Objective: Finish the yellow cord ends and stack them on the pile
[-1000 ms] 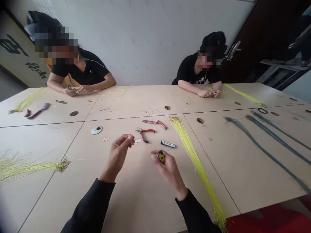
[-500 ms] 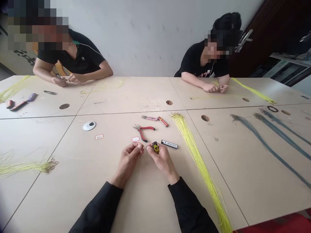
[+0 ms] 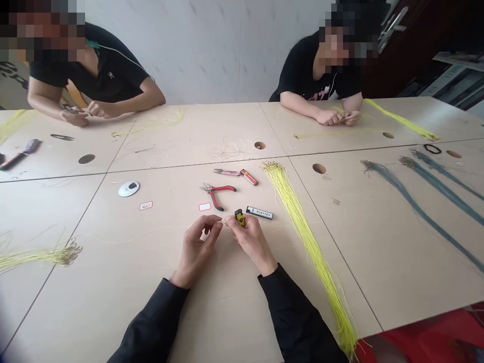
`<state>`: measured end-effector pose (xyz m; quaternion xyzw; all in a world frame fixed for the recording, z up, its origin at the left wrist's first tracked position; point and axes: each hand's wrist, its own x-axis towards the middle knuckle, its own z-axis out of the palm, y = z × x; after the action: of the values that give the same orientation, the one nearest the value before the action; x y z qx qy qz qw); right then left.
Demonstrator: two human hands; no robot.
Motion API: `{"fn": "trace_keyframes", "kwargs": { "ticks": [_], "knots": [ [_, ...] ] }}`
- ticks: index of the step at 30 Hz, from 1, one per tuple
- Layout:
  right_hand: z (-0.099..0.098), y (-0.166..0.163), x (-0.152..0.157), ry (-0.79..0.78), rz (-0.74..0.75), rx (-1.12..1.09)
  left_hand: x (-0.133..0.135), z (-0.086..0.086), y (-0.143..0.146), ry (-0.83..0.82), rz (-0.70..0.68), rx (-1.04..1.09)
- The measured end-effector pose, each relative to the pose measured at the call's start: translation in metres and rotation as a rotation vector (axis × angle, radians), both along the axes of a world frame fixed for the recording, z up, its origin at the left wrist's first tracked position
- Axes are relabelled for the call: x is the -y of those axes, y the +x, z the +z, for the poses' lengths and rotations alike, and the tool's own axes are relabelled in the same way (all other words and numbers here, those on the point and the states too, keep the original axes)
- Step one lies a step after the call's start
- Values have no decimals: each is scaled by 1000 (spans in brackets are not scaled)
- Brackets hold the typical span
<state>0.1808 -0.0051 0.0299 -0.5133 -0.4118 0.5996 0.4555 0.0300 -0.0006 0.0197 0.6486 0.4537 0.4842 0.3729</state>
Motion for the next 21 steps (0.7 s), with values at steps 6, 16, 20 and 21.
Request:
{"fn": "trace_keyframes", "kwargs": {
  "ticks": [6,16,20,21],
  "knots": [
    [4,0,0,-62,-20,-69,-1,-1,0,-2,-4,-54],
    [3,-1,2,187,-17,209,-3,-4,1,-201,18,96],
    [2,-2,2,233,-36,294,-3,-5,1,-199,3,74],
    [2,-2,2,244,-40,321,-2,-5,1,-197,-1,58]
  ]
}}
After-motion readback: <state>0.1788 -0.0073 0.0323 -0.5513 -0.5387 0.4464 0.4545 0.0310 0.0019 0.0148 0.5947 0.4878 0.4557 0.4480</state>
